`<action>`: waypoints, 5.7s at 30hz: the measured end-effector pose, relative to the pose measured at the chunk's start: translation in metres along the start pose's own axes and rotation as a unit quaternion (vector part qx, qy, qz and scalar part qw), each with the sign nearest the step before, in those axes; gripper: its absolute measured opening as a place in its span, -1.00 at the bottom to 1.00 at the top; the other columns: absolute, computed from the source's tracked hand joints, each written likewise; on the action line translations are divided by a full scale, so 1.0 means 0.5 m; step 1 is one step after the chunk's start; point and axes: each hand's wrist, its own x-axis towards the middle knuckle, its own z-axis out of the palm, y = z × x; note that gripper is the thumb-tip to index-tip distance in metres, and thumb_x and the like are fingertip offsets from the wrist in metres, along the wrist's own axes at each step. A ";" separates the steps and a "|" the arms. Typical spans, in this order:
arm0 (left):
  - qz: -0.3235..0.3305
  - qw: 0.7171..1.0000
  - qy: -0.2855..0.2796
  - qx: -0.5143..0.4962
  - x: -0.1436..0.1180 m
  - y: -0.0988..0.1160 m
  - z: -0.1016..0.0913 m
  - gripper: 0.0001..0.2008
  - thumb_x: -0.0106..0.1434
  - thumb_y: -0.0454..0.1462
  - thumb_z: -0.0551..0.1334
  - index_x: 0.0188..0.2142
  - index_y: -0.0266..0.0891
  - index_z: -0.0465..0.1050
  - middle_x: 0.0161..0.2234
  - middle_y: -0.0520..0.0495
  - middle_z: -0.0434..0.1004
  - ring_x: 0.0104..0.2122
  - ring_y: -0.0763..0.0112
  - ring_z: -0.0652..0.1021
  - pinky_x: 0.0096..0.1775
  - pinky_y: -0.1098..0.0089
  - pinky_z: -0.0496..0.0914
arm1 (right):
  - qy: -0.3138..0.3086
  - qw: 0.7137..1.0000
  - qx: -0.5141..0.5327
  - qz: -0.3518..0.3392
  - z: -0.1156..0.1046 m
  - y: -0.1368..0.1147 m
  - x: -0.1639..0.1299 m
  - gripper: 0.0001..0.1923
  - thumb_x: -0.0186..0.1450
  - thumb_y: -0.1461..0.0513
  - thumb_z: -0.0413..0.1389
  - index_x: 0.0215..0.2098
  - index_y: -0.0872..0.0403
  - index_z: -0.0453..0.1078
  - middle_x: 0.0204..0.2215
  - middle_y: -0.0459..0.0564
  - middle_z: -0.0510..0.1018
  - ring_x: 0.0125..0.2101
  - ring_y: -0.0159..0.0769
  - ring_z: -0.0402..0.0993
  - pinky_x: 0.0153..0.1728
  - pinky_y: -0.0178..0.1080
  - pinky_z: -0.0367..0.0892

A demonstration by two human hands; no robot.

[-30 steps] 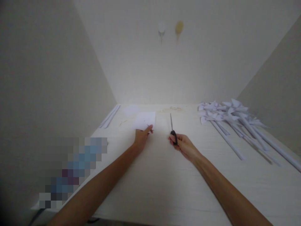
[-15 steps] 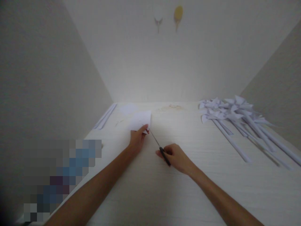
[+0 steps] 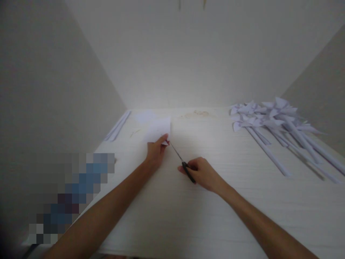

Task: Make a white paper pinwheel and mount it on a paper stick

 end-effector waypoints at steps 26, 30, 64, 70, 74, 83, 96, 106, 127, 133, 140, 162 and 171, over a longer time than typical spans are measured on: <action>0.013 0.996 0.021 0.084 0.007 -0.011 -0.009 -0.81 -0.17 -0.26 0.30 -0.51 -0.25 0.37 -0.54 0.02 0.46 -0.42 0.42 0.48 -0.37 0.43 0.35 | -0.004 1.000 0.004 0.002 0.001 0.005 0.001 -0.57 0.09 -0.01 0.03 -0.74 0.09 0.12 -0.81 -0.17 0.18 -0.74 -0.50 0.04 -0.70 -0.36 -0.06; 0.019 0.996 0.021 0.081 0.007 -0.011 -0.009 -0.83 -0.17 -0.26 0.30 -0.55 -0.24 0.35 -0.55 0.03 0.45 -0.41 0.43 0.48 -0.35 0.42 0.34 | -0.007 1.000 -0.001 -0.005 0.001 0.002 0.000 -0.57 0.10 0.00 0.02 -0.75 0.09 0.11 -0.80 -0.16 0.18 -0.74 -0.50 0.03 -0.70 -0.36 -0.06; 0.028 0.999 -0.001 0.029 0.007 -0.014 -0.010 -0.80 -0.18 -0.31 0.31 -0.52 -0.26 0.32 -0.53 0.07 0.42 -0.53 0.52 0.42 -0.40 0.43 0.32 | 0.003 1.000 -0.029 -0.010 0.000 0.001 0.000 -0.55 0.12 -0.02 0.00 -0.76 0.10 0.12 -0.81 -0.15 0.20 -0.74 -0.49 0.08 -0.69 -0.36 -0.03; 0.028 0.999 0.003 0.036 0.008 -0.014 -0.010 -0.81 -0.18 -0.31 0.30 -0.54 -0.26 0.32 -0.52 0.05 0.43 -0.50 0.50 0.44 -0.37 0.42 0.33 | 0.002 0.999 -0.031 -0.015 0.000 0.001 0.002 -0.55 0.12 -0.03 -0.02 -0.75 0.09 0.11 -0.80 -0.16 0.18 -0.73 -0.49 0.07 -0.68 -0.36 -0.02; 0.031 0.998 0.012 0.047 0.011 -0.017 -0.011 -0.81 -0.18 -0.30 0.31 -0.55 -0.25 0.32 -0.55 0.04 0.42 -0.46 0.46 0.46 -0.35 0.41 0.33 | 0.000 1.000 -0.023 -0.011 0.001 0.000 0.003 -0.55 0.12 -0.03 -0.02 -0.75 0.09 0.09 -0.80 -0.17 0.16 -0.74 -0.50 0.06 -0.68 -0.36 -0.05; 0.032 0.999 -0.015 0.039 0.008 -0.015 -0.012 -0.85 -0.15 -0.30 0.30 -0.57 -0.26 0.33 -0.63 0.08 0.38 -0.60 0.54 0.39 -0.50 0.49 0.27 | 0.005 1.000 -0.013 -0.010 0.002 0.003 0.002 -0.57 0.11 0.00 0.01 -0.75 0.10 0.11 -0.81 -0.17 0.17 -0.74 -0.50 0.06 -0.70 -0.37 -0.04; 0.026 0.998 0.001 0.049 0.000 -0.012 -0.010 -0.83 -0.15 -0.27 0.30 -0.57 -0.25 0.32 -0.57 0.09 0.38 -0.52 0.52 0.41 -0.34 0.42 0.31 | 0.108 0.961 0.255 0.012 -0.002 0.004 0.025 -0.70 -0.03 0.08 0.17 -0.60 0.15 0.26 -0.74 -0.15 0.31 -0.77 -0.57 0.01 -0.74 -0.38 -0.17; 0.017 0.978 -0.032 0.207 -0.076 -0.002 0.011 -0.90 -0.13 -0.30 0.28 -0.63 -0.26 0.36 -0.56 0.01 0.44 -0.50 0.42 0.44 -0.32 0.37 0.32 | 0.162 0.943 0.290 0.007 0.018 -0.008 0.046 -0.68 -0.08 0.08 0.20 -0.52 0.19 0.34 -0.66 -0.08 0.42 -0.74 -0.55 0.07 -0.73 -0.39 -0.03; 0.010 0.981 -0.044 0.188 -0.092 -0.004 0.014 -0.86 -0.16 -0.32 0.31 -0.52 -0.27 0.42 -0.46 -0.05 0.52 -0.42 0.38 0.48 -0.27 0.34 0.36 | 0.144 0.934 0.328 0.008 0.023 0.003 0.046 -0.67 -0.03 0.06 0.19 -0.56 0.19 0.34 -0.68 -0.05 0.40 -0.74 -0.55 0.08 -0.76 -0.40 -0.05; -0.002 0.983 -0.039 0.178 -0.097 0.003 0.014 -0.86 -0.16 -0.31 0.31 -0.52 -0.26 0.41 -0.47 -0.04 0.51 -0.43 0.37 0.49 -0.28 0.33 0.37 | 0.154 0.931 0.332 0.010 0.024 -0.003 0.042 -0.64 -0.06 0.02 0.19 -0.59 0.18 0.32 -0.67 -0.02 0.42 -0.75 -0.54 0.08 -0.77 -0.38 -0.04; -0.016 0.985 -0.057 0.161 -0.093 0.006 0.011 -0.88 -0.15 -0.31 0.30 -0.57 -0.25 0.38 -0.51 -0.02 0.50 -0.44 0.37 0.49 -0.31 0.35 0.37 | 0.156 0.929 0.335 0.006 0.024 -0.003 0.041 -0.65 -0.06 0.02 0.20 -0.60 0.16 0.29 -0.67 -0.06 0.41 -0.74 -0.54 0.09 -0.76 -0.40 -0.03; -0.048 0.993 -0.062 0.085 -0.085 -0.001 0.006 -0.85 -0.18 -0.28 0.33 -0.59 -0.30 0.41 -0.50 -0.02 0.49 -0.42 0.37 0.48 -0.26 0.32 0.33 | 0.213 0.941 0.261 -0.021 0.032 0.003 0.040 -0.73 -0.06 0.11 0.21 -0.50 0.14 0.35 -0.68 -0.15 0.35 -0.70 -0.53 0.10 -0.70 -0.40 0.00; -0.073 0.992 -0.063 0.081 -0.087 0.002 0.010 -0.79 -0.19 -0.29 0.34 -0.47 -0.28 0.45 -0.44 -0.06 0.51 -0.30 0.29 0.49 -0.17 0.26 0.32 | 0.210 0.944 0.245 -0.065 0.029 0.008 0.041 -0.76 -0.02 0.13 0.19 -0.60 0.14 0.31 -0.68 -0.15 0.30 -0.65 -0.51 0.13 -0.64 -0.40 0.05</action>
